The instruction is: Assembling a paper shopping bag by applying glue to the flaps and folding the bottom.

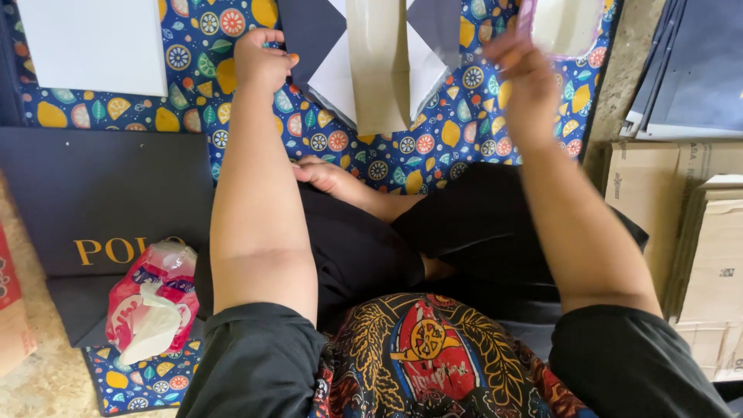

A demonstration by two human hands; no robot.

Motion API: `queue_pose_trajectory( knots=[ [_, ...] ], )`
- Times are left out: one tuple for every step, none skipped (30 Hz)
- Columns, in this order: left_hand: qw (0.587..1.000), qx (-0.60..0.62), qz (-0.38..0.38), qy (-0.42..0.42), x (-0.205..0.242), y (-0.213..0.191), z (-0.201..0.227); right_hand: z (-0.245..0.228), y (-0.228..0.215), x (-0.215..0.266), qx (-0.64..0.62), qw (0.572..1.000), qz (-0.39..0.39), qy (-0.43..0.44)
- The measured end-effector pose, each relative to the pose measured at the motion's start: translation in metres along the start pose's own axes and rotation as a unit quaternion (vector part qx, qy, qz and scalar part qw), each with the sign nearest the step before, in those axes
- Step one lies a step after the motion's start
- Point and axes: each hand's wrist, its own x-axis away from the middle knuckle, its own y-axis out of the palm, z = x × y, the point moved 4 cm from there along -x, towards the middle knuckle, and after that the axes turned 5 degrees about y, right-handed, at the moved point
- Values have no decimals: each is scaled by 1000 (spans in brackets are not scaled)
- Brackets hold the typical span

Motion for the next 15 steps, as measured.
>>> queue_pose_trajectory(
  knots=[
    [1000, -2, -2, 0, -8, 2, -12, 19, -25, -12, -1, 1000, 2, 2],
    [1000, 12, 2, 1, -18, 5, -21, 31, -56, -24, -7, 994, 51, -94],
    [1000, 26, 7, 2, -27, 8, -30, 42, -86, -34, -14, 977, 100, -188],
    [1000, 26, 4, 4, -19, 6, -19, 36, -98, -35, -13, 976, 104, -189],
    [1000, 6, 1, -2, -11, 3, -9, 29, -108, -36, 126, 963, 132, -198],
    [1000, -16, 0, -10, -3, -2, -1, 24, -116, -37, 259, 932, 156, -200],
    [1000, -18, -1, -8, 0, 0, 6, 36, -132, -41, 258, 932, 158, -200],
    [999, -25, -3, -21, 4, -2, 9, 50, -143, -44, 360, 892, 187, -197],
    [999, -32, -5, -34, 8, -4, 13, 64, -153, -48, 457, 842, 211, -192],
    [999, -35, -3, -33, 11, -5, 15, 74, -156, -51, 455, 843, 213, -192],
    [999, -20, -2, -34, 13, -6, 18, 84, -157, -54, 472, 835, 209, -190],
    [999, -6, -2, -36, 17, -6, 19, 94, -159, -55, 489, 827, 204, -187],
    [999, -9, -2, -36, 18, -6, 23, 100, -159, -56, 488, 828, 206, -185],
    [999, -16, -3, -46, 19, -6, 25, 107, -159, -58, 502, 823, 203, -169],
    [998, -23, -3, -57, 21, -7, 27, 114, -158, -59, 516, 819, 200, -153]
  ],
)
